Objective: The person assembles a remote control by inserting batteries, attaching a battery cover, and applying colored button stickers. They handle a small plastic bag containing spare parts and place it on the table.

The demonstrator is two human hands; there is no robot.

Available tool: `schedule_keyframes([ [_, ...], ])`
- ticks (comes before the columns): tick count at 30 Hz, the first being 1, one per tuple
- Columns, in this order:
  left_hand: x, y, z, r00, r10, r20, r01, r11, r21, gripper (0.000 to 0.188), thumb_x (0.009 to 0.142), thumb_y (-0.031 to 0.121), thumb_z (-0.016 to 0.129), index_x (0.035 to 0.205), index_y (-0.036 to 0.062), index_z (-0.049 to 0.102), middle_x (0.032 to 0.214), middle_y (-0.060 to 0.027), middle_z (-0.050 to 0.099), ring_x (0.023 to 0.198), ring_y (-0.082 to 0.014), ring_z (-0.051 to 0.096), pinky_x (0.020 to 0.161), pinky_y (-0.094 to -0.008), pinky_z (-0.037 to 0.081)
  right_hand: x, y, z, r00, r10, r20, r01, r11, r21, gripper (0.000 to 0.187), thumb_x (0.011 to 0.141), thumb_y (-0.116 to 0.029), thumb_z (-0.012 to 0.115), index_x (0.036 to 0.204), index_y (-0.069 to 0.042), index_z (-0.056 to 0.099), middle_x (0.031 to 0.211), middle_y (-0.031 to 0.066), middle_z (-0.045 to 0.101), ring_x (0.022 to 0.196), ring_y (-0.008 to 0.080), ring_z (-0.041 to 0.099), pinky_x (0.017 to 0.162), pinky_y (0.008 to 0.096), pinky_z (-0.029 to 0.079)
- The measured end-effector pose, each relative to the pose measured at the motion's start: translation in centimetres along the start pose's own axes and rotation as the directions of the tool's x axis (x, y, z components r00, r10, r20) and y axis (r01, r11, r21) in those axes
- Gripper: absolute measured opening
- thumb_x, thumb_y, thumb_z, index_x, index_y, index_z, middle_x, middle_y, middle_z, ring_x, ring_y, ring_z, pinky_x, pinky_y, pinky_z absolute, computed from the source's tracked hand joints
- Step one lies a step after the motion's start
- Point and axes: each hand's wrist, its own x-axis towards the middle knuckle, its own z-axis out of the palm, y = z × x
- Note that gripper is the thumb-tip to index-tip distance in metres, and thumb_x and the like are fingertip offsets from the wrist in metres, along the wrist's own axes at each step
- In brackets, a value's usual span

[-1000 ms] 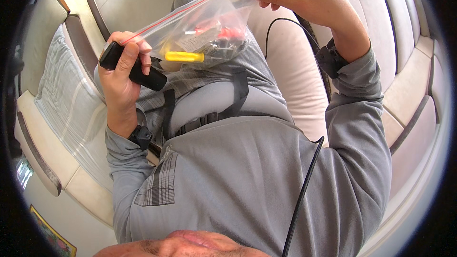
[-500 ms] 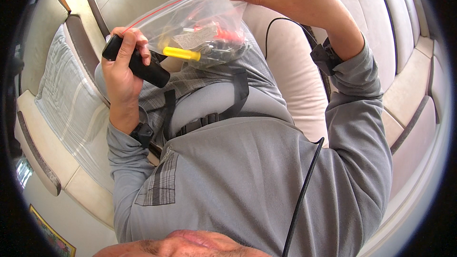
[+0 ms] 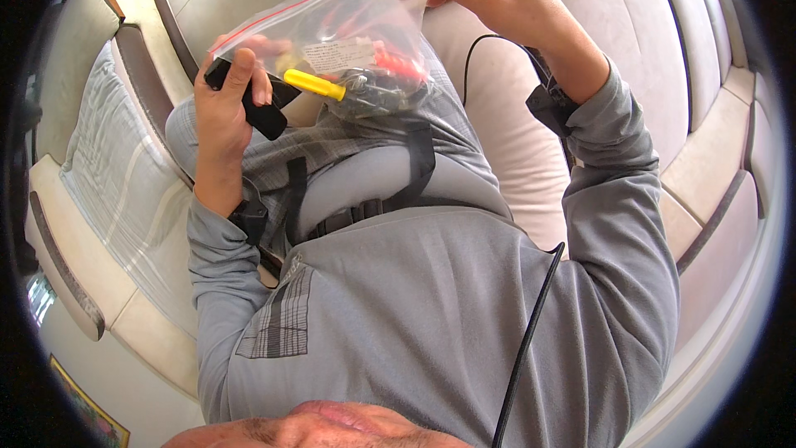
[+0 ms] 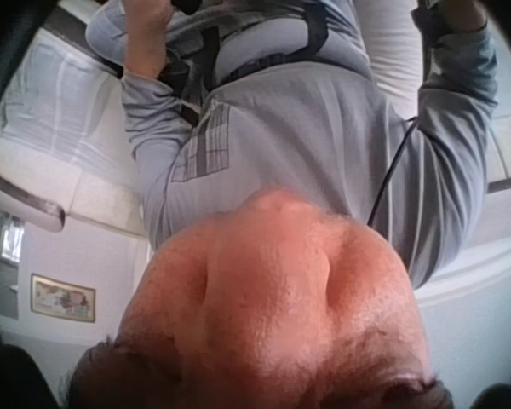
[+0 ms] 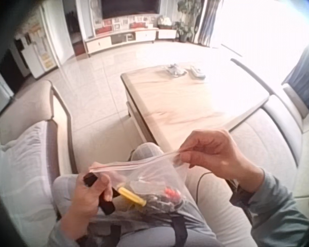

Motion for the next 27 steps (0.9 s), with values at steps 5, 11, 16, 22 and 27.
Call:
schedule_keyframes([
  [5,-0.9,0.8,1.4,0.996,0.069,0.052,-0.067,0.997,-0.031,0.029,0.104,0.026,0.065,0.111,-0.0011,0.064,0.093,-0.0161,0.077,0.056,-0.0066,0.051,0.054,-0.0199,0.044,-0.9,-1.7,-0.3,0.997,0.065,-0.039,-0.057,0.985,0.163,0.009,0.101,-0.003,0.060,0.103,0.005,0.065,0.092,0.0111,0.071,0.080,0.0155,0.069,0.073,0.0272,0.055],
  [11,-2.9,2.3,3.4,0.920,0.363,0.145,-0.370,0.928,0.029,0.019,0.105,0.019,0.061,0.108,-0.0003,0.062,0.095,-0.0158,0.076,0.056,-0.0077,0.055,0.053,-0.0214,0.045,-2.8,-4.9,-2.3,0.992,-0.096,-0.079,0.094,0.995,-0.036,0.011,0.099,-0.001,0.063,0.107,0.005,0.066,0.093,0.0131,0.069,0.084,0.0182,0.070,0.079,0.0305,0.058],
  [16,-1.5,1.5,3.3,0.964,0.259,0.067,-0.260,0.965,0.014,0.024,0.107,0.023,0.059,0.108,-0.0004,0.063,0.096,-0.0140,0.076,0.059,-0.0084,0.055,0.057,-0.0219,0.046,-3.5,-4.5,-1.2,0.993,0.029,-0.115,-0.039,0.995,-0.090,0.012,0.095,0.001,0.069,0.107,0.005,0.069,0.094,0.0109,0.070,0.088,0.0167,0.070,0.079,0.0284,0.057],
  [22,-1.5,1.9,3.6,0.965,0.254,0.073,-0.256,0.966,0.031,0.026,0.106,0.024,0.060,0.111,-0.0009,0.062,0.097,-0.0149,0.077,0.060,-0.0086,0.056,0.057,-0.0219,0.047,-2.6,-4.8,-0.6,0.995,-0.059,-0.077,0.043,0.981,-0.191,0.012,0.093,0.004,0.070,0.105,0.005,0.068,0.091,0.0091,0.067,0.086,0.0151,0.063,0.078,0.0276,0.051],
  [27,-1.3,2.1,3.5,0.962,0.274,0.020,-0.274,0.960,0.057,0.025,0.106,0.023,0.061,0.115,-0.0002,0.060,0.099,-0.0161,0.077,0.060,-0.0081,0.056,0.057,-0.0214,0.048,-2.2,-4.8,-0.7,0.997,-0.075,-0.035,0.066,0.978,-0.199,0.007,0.092,0.005,0.069,0.098,0.004,0.067,0.088,0.0084,0.065,0.082,0.0147,0.059,0.075,0.0282,0.046],
])
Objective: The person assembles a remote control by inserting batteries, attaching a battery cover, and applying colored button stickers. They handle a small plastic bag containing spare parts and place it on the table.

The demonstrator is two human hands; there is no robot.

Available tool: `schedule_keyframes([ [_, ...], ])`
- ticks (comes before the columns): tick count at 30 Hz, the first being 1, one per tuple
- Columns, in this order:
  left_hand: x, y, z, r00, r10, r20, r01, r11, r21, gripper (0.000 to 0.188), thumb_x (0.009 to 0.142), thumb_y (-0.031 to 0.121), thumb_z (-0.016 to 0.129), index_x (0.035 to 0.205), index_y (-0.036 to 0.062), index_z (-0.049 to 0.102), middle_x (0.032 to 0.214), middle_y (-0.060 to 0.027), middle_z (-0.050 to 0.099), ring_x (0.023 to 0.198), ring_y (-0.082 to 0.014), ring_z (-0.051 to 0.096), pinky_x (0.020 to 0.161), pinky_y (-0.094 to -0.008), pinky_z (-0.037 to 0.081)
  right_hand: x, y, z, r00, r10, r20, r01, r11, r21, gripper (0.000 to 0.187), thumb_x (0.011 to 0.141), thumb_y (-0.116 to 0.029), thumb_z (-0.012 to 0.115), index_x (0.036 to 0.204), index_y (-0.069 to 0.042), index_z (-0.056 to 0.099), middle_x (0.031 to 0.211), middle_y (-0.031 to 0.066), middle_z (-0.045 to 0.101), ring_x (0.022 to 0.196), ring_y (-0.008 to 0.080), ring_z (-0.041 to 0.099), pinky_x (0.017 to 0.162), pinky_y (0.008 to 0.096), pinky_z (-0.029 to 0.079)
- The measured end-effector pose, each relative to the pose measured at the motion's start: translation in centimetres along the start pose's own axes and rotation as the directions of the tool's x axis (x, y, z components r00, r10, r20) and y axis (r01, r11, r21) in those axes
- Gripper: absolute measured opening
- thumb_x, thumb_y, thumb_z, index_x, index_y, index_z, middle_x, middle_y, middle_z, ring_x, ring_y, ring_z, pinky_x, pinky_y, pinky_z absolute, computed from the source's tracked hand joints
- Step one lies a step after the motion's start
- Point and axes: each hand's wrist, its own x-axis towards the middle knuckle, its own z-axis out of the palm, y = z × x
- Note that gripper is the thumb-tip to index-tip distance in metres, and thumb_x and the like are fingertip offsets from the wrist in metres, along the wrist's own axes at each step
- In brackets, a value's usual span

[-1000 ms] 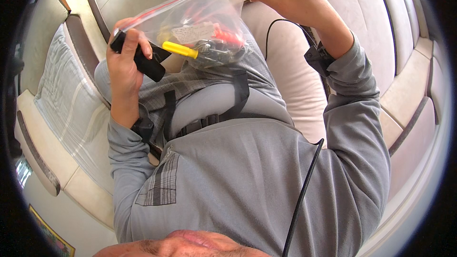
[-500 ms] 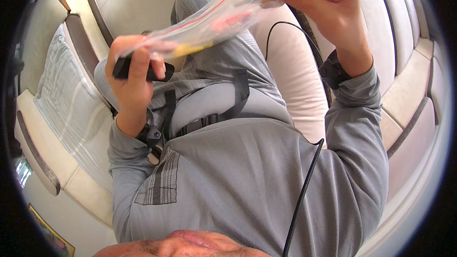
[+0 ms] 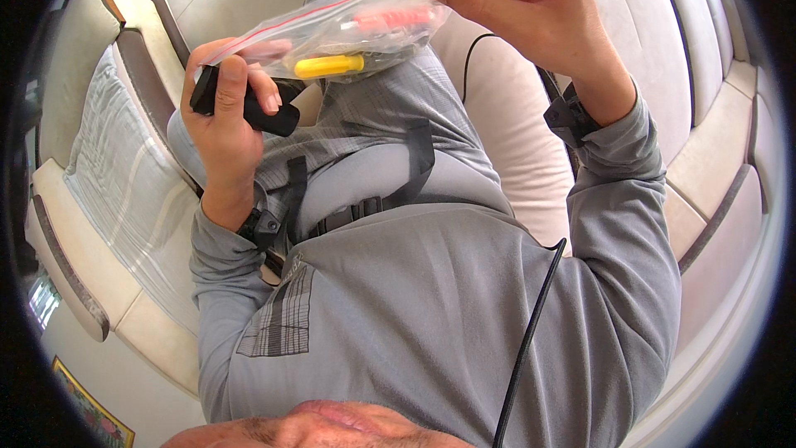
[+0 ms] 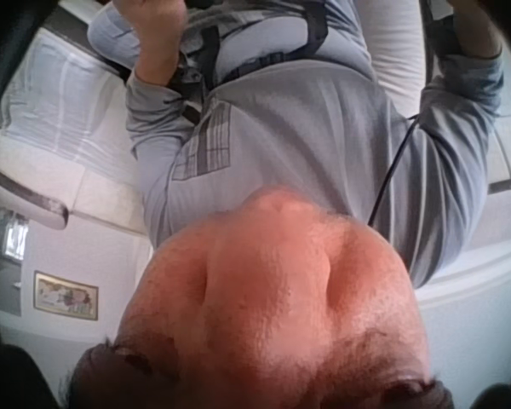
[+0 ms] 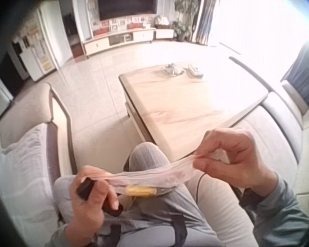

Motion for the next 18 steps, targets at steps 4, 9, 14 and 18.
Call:
schedule_keyframes([
  [4,0.1,-0.1,-0.1,1.000,0.015,-0.008,-0.016,1.000,-0.022,0.021,0.105,0.020,0.062,0.115,0.0011,0.060,0.100,-0.0167,0.076,0.060,-0.0075,0.055,0.057,-0.0209,0.048,0.1,-0.2,-0.3,0.999,-0.004,0.033,0.006,0.998,-0.058,0.005,0.092,0.006,0.068,0.094,0.003,0.065,0.086,0.0081,0.064,0.080,0.0147,0.057,0.074,0.0281,0.044],
  [9,0.5,-0.1,-0.2,0.999,0.036,-0.016,-0.037,0.999,-0.039,0.019,0.105,0.017,0.063,0.115,0.0015,0.060,0.100,-0.0159,0.076,0.060,-0.0071,0.055,0.056,-0.0210,0.047,0.9,-0.9,0.1,0.998,-0.055,0.026,0.058,0.993,-0.100,0.010,0.089,0.006,0.069,0.098,0.003,0.068,0.088,0.0084,0.065,0.082,0.0156,0.060,0.075,0.0287,0.046],
  [14,0.6,0.1,-0.1,0.999,0.014,-0.040,-0.014,1.000,-0.002,0.014,0.104,0.015,0.064,0.109,0.0017,0.063,0.084,-0.0071,0.071,0.060,-0.0065,0.055,0.055,-0.0209,0.045,2.0,-1.5,0.7,0.987,-0.141,0.071,0.156,0.949,-0.273,0.015,0.086,0.003,0.075,0.101,0.002,0.072,0.090,0.0097,0.067,0.084,0.0173,0.063,0.074,0.0294,0.049],
  [18,0.7,0.2,-0.3,0.999,0.016,-0.039,-0.015,0.999,0.030,0.013,0.103,0.015,0.065,0.105,0.0017,0.065,0.079,-0.0037,0.067,0.059,-0.0061,0.055,0.055,-0.0207,0.045,2.6,-1.4,0.7,0.986,-0.138,0.089,0.157,0.949,-0.275,0.013,0.086,0.001,0.077,0.098,0.002,0.072,0.090,0.0103,0.068,0.081,0.0179,0.063,0.072,0.0292,0.049],
])
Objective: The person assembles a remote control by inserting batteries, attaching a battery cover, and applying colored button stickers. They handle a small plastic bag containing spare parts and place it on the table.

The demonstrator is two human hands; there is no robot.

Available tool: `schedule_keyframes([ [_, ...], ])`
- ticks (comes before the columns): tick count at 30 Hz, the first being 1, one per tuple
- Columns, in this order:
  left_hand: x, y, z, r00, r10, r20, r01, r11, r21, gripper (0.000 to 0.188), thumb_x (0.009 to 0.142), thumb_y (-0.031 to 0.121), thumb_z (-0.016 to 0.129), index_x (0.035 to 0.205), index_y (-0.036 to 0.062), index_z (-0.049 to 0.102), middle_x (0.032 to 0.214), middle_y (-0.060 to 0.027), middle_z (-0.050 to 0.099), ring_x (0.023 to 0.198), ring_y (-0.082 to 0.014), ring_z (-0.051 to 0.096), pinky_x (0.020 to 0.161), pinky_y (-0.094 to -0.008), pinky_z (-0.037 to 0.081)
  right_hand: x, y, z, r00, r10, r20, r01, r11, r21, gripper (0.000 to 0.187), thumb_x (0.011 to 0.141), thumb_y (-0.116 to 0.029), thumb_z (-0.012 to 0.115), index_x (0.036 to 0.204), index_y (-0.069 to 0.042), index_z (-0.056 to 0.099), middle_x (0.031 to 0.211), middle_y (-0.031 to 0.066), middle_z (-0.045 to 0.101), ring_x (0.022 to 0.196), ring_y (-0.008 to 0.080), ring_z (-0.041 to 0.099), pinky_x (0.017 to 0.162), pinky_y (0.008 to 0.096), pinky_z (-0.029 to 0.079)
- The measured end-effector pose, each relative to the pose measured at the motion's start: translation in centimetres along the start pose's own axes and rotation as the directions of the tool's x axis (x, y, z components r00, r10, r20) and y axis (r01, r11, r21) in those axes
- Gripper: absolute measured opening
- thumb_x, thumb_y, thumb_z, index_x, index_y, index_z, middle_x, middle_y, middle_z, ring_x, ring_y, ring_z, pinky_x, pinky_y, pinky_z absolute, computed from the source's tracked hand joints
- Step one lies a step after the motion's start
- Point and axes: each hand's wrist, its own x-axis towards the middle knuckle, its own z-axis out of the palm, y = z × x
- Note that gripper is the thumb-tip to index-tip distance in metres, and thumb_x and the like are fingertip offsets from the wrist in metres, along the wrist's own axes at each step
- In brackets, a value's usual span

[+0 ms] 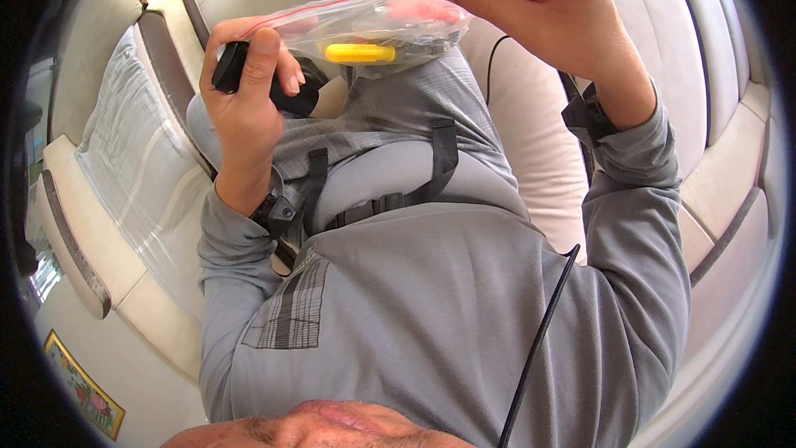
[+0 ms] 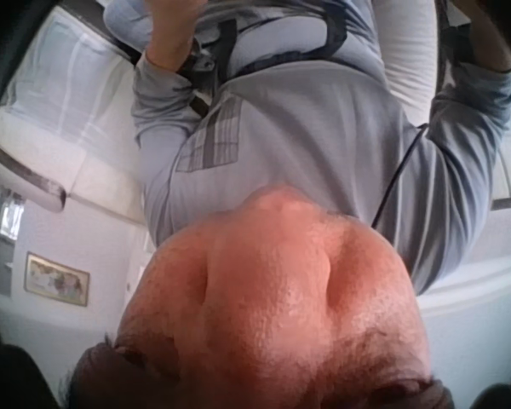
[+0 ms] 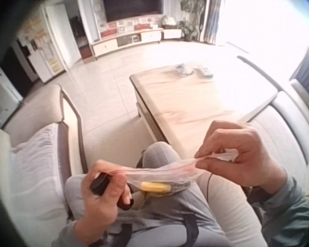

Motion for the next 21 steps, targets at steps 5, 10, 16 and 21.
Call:
schedule_keyframes([
  [5,0.2,-0.1,-0.1,0.998,0.057,0.019,-0.057,0.998,0.016,0.014,0.102,0.016,0.067,0.104,0.0022,0.066,0.080,-0.0041,0.068,0.060,-0.0060,0.055,0.055,-0.0207,0.045,0.6,-0.4,0.0,0.999,-0.018,0.044,0.018,1.000,0.006,0.015,0.085,0.001,0.077,0.099,0.003,0.072,0.091,0.0105,0.067,0.081,0.0182,0.063,0.071,0.0298,0.050],
  [10,0.2,-0.1,0.4,1.000,0.019,-0.003,-0.019,0.999,0.036,0.015,0.102,0.017,0.068,0.104,0.0016,0.067,0.080,-0.0039,0.068,0.060,-0.0050,0.055,0.054,-0.0201,0.045,1.5,-1.4,0.7,0.994,-0.107,0.011,0.107,0.994,0.000,0.020,0.083,0.000,0.080,0.102,0.002,0.073,0.089,0.0109,0.067,0.082,0.0209,0.066,0.069,0.0310,0.051],
  [16,0.1,0.2,0.5,1.000,0.006,0.008,-0.007,0.999,0.045,0.015,0.099,0.014,0.072,0.106,0.0009,0.067,0.077,-0.0010,0.067,0.058,-0.0032,0.052,0.054,-0.0194,0.043,2.5,-1.4,1.4,0.982,-0.180,0.062,0.183,0.982,-0.047,0.014,0.084,0.000,0.080,0.097,0.002,0.074,0.086,0.0119,0.067,0.076,0.0223,0.066,0.066,0.0298,0.051],
  [21,0.3,0.5,0.5,0.999,-0.039,0.005,0.038,0.993,0.114,0.019,0.092,0.007,0.079,0.106,0.0006,0.069,0.076,0.0035,0.064,0.062,0.0006,0.049,0.054,-0.0164,0.038,2.4,-1.2,1.7,0.988,-0.135,0.077,0.137,0.990,-0.025,0.014,0.085,-0.002,0.080,0.096,0.003,0.074,0.085,0.0118,0.066,0.075,0.0215,0.065,0.065,0.0291,0.051],
])
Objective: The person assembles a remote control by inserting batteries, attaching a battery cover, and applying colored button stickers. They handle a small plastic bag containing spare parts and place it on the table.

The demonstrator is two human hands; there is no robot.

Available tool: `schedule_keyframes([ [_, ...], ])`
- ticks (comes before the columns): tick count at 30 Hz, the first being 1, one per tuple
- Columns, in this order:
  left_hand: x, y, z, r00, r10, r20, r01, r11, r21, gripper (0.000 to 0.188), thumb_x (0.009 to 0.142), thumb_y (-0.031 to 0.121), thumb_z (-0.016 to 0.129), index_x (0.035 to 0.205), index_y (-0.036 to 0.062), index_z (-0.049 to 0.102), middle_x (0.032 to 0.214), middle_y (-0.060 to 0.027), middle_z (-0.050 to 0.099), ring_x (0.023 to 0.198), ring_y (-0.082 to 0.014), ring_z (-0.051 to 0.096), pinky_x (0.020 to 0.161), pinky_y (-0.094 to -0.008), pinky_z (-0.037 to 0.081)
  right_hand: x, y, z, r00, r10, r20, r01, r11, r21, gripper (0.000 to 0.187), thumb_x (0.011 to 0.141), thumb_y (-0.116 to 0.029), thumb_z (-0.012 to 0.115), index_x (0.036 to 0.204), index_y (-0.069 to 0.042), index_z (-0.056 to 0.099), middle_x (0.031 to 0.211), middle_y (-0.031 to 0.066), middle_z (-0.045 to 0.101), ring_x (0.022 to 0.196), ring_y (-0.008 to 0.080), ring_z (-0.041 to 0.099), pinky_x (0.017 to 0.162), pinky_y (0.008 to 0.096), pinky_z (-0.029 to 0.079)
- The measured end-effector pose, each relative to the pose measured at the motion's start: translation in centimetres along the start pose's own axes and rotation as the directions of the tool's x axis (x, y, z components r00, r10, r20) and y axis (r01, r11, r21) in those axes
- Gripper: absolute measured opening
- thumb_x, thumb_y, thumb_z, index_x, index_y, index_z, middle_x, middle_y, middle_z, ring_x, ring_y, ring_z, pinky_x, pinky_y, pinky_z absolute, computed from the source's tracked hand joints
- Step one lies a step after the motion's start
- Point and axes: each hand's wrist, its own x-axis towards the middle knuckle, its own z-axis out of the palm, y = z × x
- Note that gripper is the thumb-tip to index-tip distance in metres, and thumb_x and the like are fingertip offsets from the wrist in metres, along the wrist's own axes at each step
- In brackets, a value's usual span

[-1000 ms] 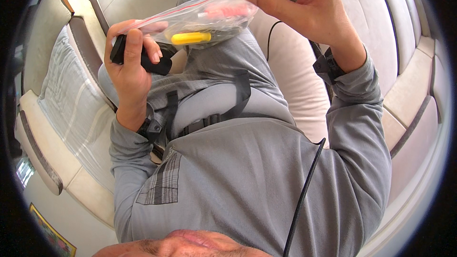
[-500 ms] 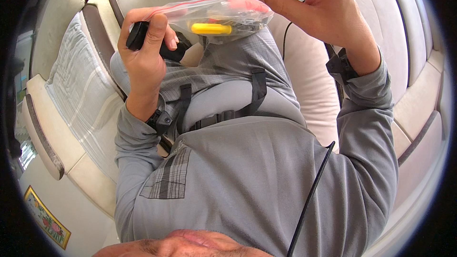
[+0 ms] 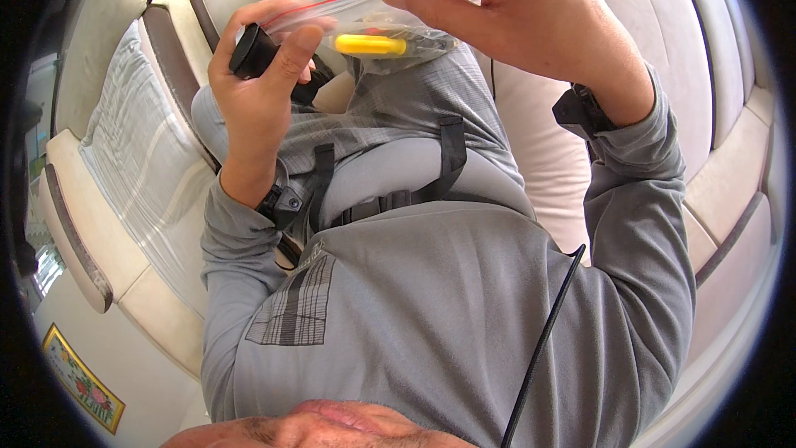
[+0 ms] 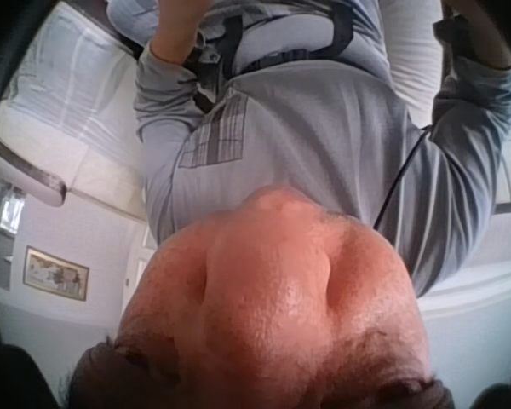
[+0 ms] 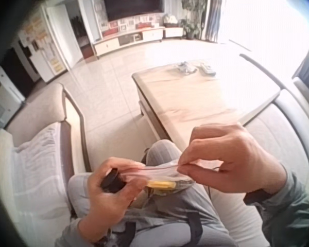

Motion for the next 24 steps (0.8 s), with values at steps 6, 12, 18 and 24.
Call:
schedule_keyframes([
  [6,0.5,-0.1,0.7,0.999,0.030,-0.025,-0.031,0.998,-0.048,0.016,0.092,0.008,0.080,0.102,0.0004,0.070,0.075,0.0055,0.063,0.061,0.0026,0.048,0.052,-0.0148,0.034,1.0,-1.6,-0.3,1.000,-0.003,0.011,0.004,0.992,-0.128,0.008,0.089,-0.004,0.076,0.093,0.001,0.070,0.081,0.0092,0.065,0.072,0.0204,0.063,0.064,0.0314,0.049],
  [12,0.3,0.1,0.7,1.000,-0.009,-0.006,0.008,0.999,-0.049,0.015,0.093,0.010,0.079,0.102,0.0007,0.070,0.074,0.0062,0.062,0.061,0.0026,0.048,0.052,-0.0145,0.033,2.0,-3.5,-1.2,0.990,0.117,0.083,-0.103,0.982,-0.161,0.008,0.084,-0.007,0.074,0.086,-0.003,0.067,0.077,0.0107,0.062,0.070,0.0302,0.063,0.062,0.0400,0.051],
  [18,0.2,0.3,0.5,1.000,-0.013,0.003,0.013,0.999,-0.037,0.014,0.094,0.010,0.078,0.102,0.0010,0.070,0.073,0.0068,0.062,0.062,0.0029,0.049,0.053,-0.0141,0.033,2.2,-2.5,0.2,0.999,0.018,-0.028,-0.020,0.998,-0.065,0.007,0.082,-0.004,0.073,0.086,-0.003,0.067,0.076,0.0094,0.062,0.069,0.0292,0.064,0.062,0.0390,0.051],
  [24,0.3,0.5,0.9,1.000,0.007,-0.012,-0.008,1.000,-0.030,0.017,0.093,0.010,0.078,0.106,0.0015,0.072,0.073,0.0077,0.061,0.063,0.0030,0.049,0.053,-0.0145,0.034,2.3,-2.8,0.1,0.999,0.046,0.006,-0.045,0.996,-0.077,0.009,0.081,-0.003,0.072,0.085,-0.004,0.065,0.075,0.0093,0.061,0.069,0.0298,0.063,0.062,0.0391,0.050],
])
